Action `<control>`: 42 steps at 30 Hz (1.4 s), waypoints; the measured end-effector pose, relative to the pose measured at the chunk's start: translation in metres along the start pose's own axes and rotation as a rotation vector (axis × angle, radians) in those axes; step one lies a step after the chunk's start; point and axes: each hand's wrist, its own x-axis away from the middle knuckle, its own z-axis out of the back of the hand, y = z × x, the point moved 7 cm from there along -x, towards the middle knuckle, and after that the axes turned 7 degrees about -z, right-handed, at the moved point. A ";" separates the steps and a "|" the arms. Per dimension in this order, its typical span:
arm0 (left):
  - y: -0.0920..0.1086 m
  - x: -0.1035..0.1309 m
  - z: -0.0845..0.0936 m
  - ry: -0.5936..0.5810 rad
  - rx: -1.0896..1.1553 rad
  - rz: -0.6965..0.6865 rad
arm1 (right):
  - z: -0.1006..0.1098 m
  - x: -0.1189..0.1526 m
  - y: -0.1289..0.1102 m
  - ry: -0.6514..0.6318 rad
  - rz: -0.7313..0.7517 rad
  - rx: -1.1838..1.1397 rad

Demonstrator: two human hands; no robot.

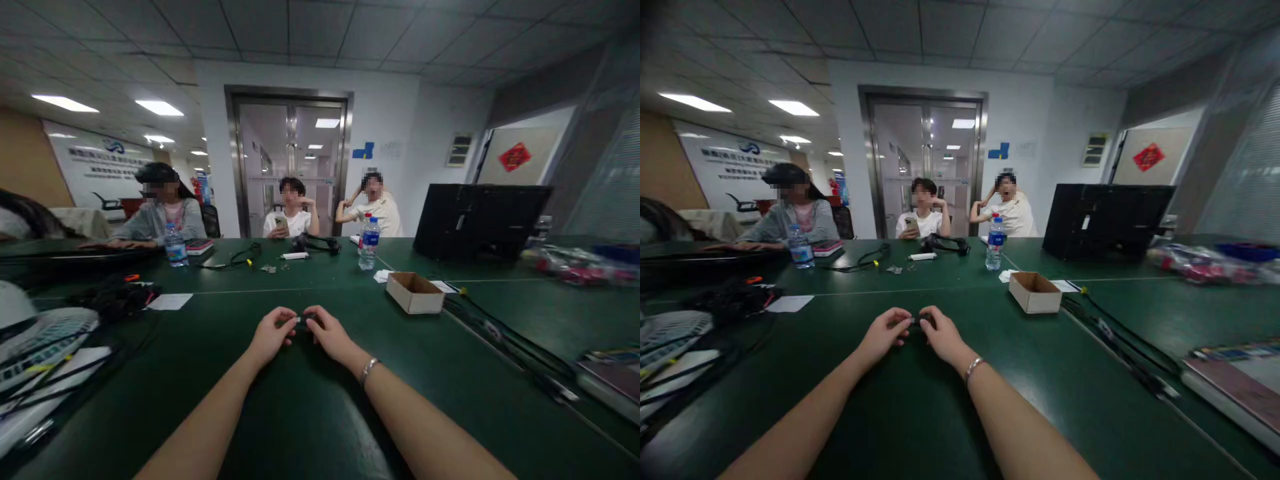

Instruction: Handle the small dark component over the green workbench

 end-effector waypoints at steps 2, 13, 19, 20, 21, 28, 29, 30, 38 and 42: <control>-0.001 -0.001 0.001 0.019 -0.001 -0.003 | 0.000 -0.001 0.001 -0.008 -0.022 0.025; -0.010 -0.003 0.002 0.039 -0.117 -0.008 | 0.005 0.003 -0.014 0.046 0.122 0.198; 0.005 0.002 -0.004 -0.055 -0.106 -0.083 | 0.006 0.001 -0.012 0.060 0.133 0.181; 0.006 0.003 -0.006 -0.074 -0.115 -0.099 | 0.005 0.001 -0.011 0.058 0.136 0.180; 0.007 0.003 -0.007 -0.081 -0.123 -0.106 | 0.005 0.001 -0.011 0.057 0.136 0.181; -0.002 0.001 -0.004 -0.054 -0.142 -0.045 | 0.005 0.002 -0.012 0.064 0.151 0.180; -0.003 0.000 -0.004 -0.050 -0.154 -0.041 | 0.005 0.002 -0.012 0.068 0.157 0.179; -0.003 0.000 -0.004 -0.046 -0.169 -0.035 | 0.005 0.002 -0.012 0.072 0.164 0.177; 0.004 0.002 -0.003 -0.047 -0.093 -0.040 | 0.006 0.001 -0.011 0.082 0.170 0.163; 0.012 0.006 -0.008 -0.127 -0.035 -0.094 | 0.007 0.001 -0.012 0.087 0.189 0.172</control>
